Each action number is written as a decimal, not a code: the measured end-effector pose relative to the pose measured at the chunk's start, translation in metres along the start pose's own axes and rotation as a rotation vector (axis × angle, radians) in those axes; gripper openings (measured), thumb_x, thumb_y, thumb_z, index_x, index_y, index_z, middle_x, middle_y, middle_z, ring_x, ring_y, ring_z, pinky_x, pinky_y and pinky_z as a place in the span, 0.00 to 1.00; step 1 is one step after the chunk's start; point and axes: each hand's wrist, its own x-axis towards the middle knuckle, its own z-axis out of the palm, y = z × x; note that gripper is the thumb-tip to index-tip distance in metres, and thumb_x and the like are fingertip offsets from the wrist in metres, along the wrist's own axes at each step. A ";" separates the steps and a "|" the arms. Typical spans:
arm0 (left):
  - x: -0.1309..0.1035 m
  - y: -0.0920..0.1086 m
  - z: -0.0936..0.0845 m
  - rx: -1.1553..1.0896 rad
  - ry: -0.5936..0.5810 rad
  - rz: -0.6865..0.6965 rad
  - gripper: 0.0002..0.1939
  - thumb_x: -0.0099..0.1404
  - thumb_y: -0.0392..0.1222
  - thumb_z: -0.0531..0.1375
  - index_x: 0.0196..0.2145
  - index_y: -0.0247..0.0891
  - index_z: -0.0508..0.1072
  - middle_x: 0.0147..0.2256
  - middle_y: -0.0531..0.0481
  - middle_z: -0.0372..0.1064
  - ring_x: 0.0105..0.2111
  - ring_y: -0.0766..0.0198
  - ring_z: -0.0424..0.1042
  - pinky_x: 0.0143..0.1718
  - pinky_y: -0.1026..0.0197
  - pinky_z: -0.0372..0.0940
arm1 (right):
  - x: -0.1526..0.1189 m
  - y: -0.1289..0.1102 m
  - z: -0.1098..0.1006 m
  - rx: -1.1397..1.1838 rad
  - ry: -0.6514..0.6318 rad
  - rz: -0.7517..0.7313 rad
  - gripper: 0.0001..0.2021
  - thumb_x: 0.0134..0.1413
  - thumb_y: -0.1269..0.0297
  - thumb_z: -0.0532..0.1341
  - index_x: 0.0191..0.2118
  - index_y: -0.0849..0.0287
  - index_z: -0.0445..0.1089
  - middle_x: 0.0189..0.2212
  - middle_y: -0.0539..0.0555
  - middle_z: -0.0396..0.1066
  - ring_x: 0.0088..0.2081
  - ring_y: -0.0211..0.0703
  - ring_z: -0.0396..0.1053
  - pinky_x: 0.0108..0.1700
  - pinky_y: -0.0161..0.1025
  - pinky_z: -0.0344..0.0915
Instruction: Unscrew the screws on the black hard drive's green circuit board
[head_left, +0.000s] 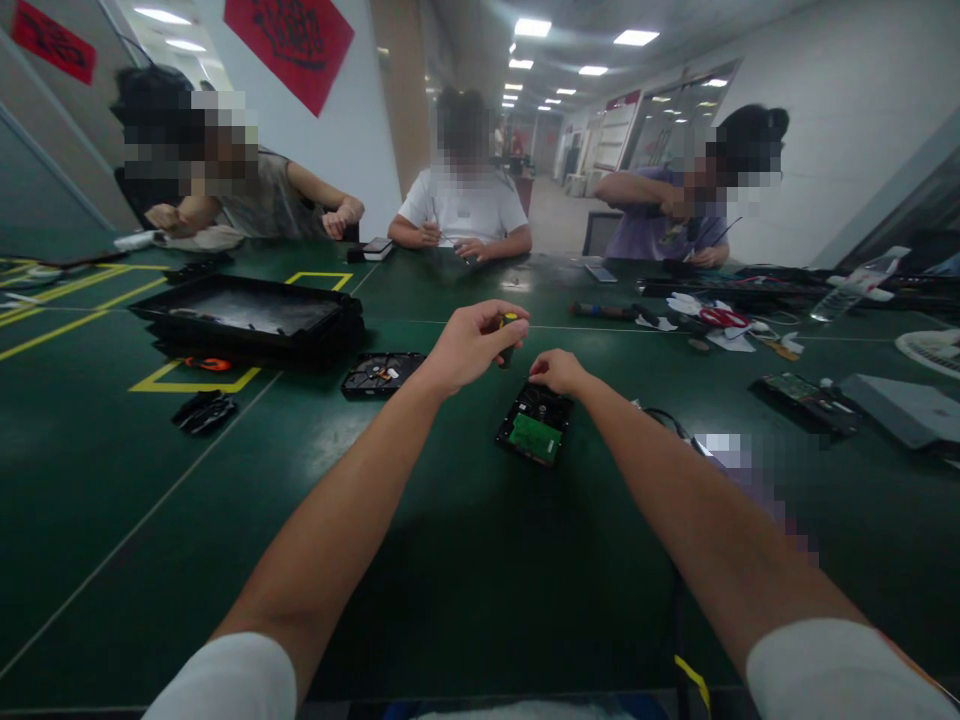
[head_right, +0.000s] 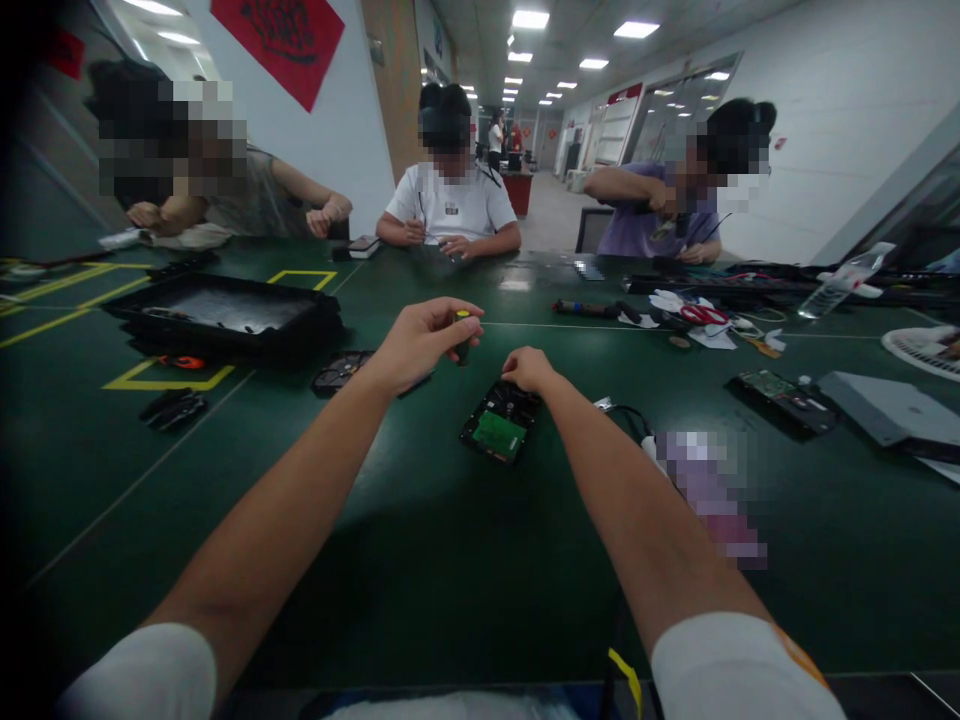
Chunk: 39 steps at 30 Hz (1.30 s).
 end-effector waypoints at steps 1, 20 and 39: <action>0.000 0.000 0.000 0.001 -0.002 -0.002 0.15 0.69 0.47 0.66 0.48 0.36 0.79 0.37 0.46 0.78 0.35 0.64 0.76 0.27 0.68 0.68 | 0.001 0.001 0.001 0.002 0.001 -0.002 0.05 0.56 0.64 0.73 0.39 0.55 0.83 0.40 0.52 0.83 0.40 0.42 0.78 0.44 0.34 0.70; 0.001 -0.006 0.008 0.037 -0.025 -0.043 0.15 0.69 0.48 0.65 0.47 0.36 0.78 0.35 0.46 0.77 0.33 0.64 0.75 0.27 0.66 0.68 | -0.016 0.010 0.006 0.174 0.212 0.064 0.03 0.59 0.66 0.68 0.38 0.57 0.80 0.39 0.54 0.81 0.40 0.44 0.75 0.48 0.38 0.68; -0.001 -0.029 0.017 0.824 -0.377 -0.156 0.11 0.66 0.35 0.57 0.42 0.37 0.78 0.42 0.45 0.79 0.42 0.57 0.76 0.43 0.60 0.66 | -0.128 0.010 0.007 0.473 0.406 0.119 0.08 0.66 0.59 0.62 0.42 0.55 0.77 0.39 0.54 0.81 0.39 0.45 0.77 0.43 0.41 0.70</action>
